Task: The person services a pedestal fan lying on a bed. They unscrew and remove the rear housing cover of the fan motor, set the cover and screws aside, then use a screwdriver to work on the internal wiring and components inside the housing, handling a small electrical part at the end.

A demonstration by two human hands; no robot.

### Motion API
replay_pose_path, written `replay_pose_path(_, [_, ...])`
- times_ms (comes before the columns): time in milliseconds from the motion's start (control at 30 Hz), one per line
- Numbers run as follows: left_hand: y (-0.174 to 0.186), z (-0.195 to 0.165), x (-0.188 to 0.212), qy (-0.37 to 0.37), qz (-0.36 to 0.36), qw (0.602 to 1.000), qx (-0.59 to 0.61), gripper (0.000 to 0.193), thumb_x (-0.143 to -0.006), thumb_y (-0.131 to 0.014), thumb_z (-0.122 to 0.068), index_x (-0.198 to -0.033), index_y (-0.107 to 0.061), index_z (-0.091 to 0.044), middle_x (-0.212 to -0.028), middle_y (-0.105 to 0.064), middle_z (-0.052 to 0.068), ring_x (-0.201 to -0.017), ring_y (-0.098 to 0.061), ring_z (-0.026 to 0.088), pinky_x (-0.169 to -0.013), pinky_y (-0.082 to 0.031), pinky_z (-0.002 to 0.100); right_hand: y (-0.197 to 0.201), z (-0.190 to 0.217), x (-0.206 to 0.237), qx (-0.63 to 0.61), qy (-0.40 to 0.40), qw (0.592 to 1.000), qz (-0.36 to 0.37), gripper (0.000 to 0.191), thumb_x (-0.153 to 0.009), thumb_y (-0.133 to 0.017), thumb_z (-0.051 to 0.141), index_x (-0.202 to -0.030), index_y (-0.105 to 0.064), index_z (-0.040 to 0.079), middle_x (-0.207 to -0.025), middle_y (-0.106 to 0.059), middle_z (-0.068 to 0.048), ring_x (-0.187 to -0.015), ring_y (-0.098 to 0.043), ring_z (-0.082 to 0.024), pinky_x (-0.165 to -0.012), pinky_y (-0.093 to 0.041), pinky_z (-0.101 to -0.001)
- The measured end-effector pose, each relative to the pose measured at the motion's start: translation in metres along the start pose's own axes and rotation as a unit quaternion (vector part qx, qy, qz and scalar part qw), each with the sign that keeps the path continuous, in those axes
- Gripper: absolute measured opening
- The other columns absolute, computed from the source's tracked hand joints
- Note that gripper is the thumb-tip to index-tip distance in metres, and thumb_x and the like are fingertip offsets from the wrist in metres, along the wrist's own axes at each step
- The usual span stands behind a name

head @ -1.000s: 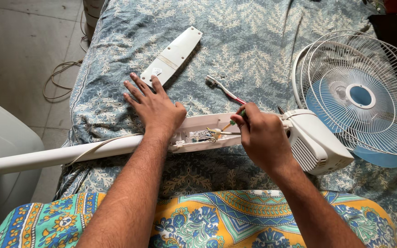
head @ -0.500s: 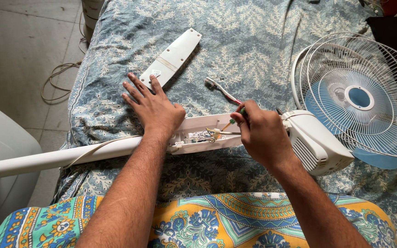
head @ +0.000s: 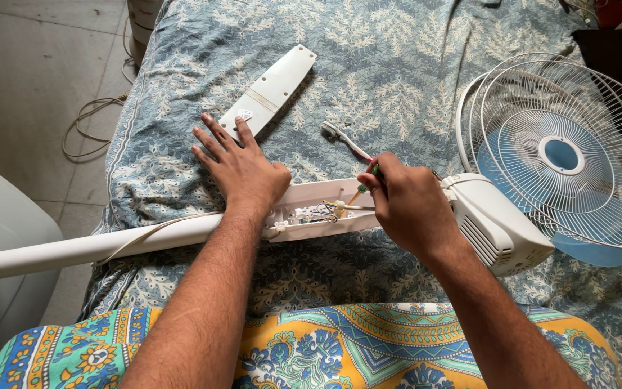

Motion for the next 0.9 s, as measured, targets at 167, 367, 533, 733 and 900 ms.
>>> replay_pose_path(167, [0.001,-0.001,0.002,-0.003,-0.002,1.0,0.007,0.099,-0.078,-0.056,-0.038,-0.163,-0.019,-0.004,-0.161,0.008,0.041,-0.15,0.004,0.057,-0.12,0.0,0.066,0.001,0.003,-0.003,-0.001,0.011,1.0,0.002,0.022,-0.101,-0.064,0.022,-0.096,-0.064,0.0,-0.057,-0.066,-0.013,-0.048,-0.067,-0.024,-0.044,-0.049,-0.0409])
replay_pose_path(367, [0.001,-0.001,0.001,-0.002,0.0,1.0,0.003,0.1,-0.077,-0.056,-0.038,-0.163,-0.018,-0.005,-0.161,0.008,0.04,-0.15,0.004,0.057,-0.12,0.0,0.066,0.001,0.004,-0.004,0.013,0.018,1.0,0.001,0.023,-0.1,-0.065,0.023,-0.094,-0.063,0.001,-0.058,-0.065,-0.014,-0.049,-0.067,-0.026,-0.045,-0.049,-0.0424])
replay_pose_path(533, [0.003,-0.001,0.004,-0.004,-0.008,1.0,0.016,0.1,-0.077,-0.057,-0.039,-0.163,-0.019,-0.004,-0.161,0.007,0.041,-0.151,0.003,0.057,-0.12,0.0,0.066,0.0,0.003,-0.005,0.039,0.016,0.999,0.015,0.024,-0.1,-0.063,0.026,-0.094,-0.064,0.003,-0.057,-0.065,-0.014,-0.049,-0.067,-0.029,-0.047,-0.049,-0.0439])
replay_pose_path(733, [0.003,-0.001,0.003,-0.005,-0.012,1.0,0.009,0.1,-0.077,-0.058,-0.039,-0.162,-0.02,-0.004,-0.161,0.006,0.041,-0.15,0.003,0.057,-0.12,0.0,0.066,0.002,0.011,-0.025,0.135,0.011,0.989,0.063,0.04,-0.1,-0.056,0.04,-0.082,-0.068,0.007,-0.056,-0.064,-0.013,-0.05,-0.065,-0.029,-0.054,-0.055,-0.044])
replay_pose_path(900, [0.002,0.0,0.006,-0.009,-0.025,1.0,0.006,0.097,-0.079,-0.057,-0.04,-0.162,-0.022,-0.003,-0.161,0.005,0.042,-0.15,0.002,0.058,-0.12,-0.001,0.066,0.001,0.014,-0.054,0.235,-0.044,0.95,0.201,0.059,-0.101,-0.048,0.061,-0.074,-0.073,0.014,-0.06,-0.066,-0.01,-0.054,-0.066,-0.026,-0.056,-0.054,-0.0431])
Point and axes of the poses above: each hand's wrist, its own x-axis away from the middle knuckle, its own y-axis out of the back of the hand, z = x × y, the point moved 5 cm from there along -x, towards the middle knuckle
